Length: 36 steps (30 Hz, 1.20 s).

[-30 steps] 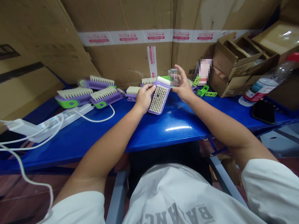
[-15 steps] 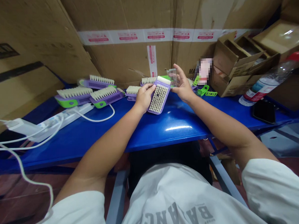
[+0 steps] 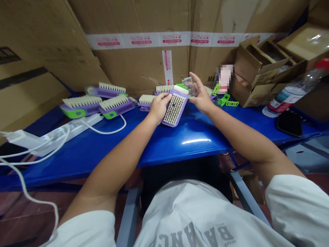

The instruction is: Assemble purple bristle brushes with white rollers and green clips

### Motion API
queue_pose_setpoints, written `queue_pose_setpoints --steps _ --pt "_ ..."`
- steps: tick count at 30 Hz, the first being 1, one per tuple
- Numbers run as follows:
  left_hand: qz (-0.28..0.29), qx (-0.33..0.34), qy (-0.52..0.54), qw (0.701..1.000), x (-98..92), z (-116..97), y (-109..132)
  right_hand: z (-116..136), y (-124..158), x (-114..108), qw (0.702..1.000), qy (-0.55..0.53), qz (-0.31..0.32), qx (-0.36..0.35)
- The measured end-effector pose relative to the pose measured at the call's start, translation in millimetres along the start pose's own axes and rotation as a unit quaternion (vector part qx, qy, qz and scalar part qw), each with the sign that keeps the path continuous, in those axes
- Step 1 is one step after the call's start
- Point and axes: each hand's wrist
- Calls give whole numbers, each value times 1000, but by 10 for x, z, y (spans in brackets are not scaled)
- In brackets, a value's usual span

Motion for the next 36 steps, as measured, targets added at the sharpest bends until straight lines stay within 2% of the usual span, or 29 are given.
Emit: queue_pose_setpoints --steps 7,17,27,36 --pt "10 -14 -7 1000 -3 7 -5 109 19 35 1000 -4 8 -2" --pt "29 -35 -19 999 -19 -12 -1 -14 27 -27 999 -27 7 39" --pt "31 -41 -15 999 -21 -24 -1 -98 18 -54 998 -47 11 44" --pt "41 -46 -13 998 -27 -12 -14 -36 44 -70 996 -58 40 59"
Point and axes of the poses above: each hand's wrist, its own y-axis away from the middle knuckle, its own x-axis out of the palm, z = x × y, and after that the axes turned 15 degrees about -z, right-handed
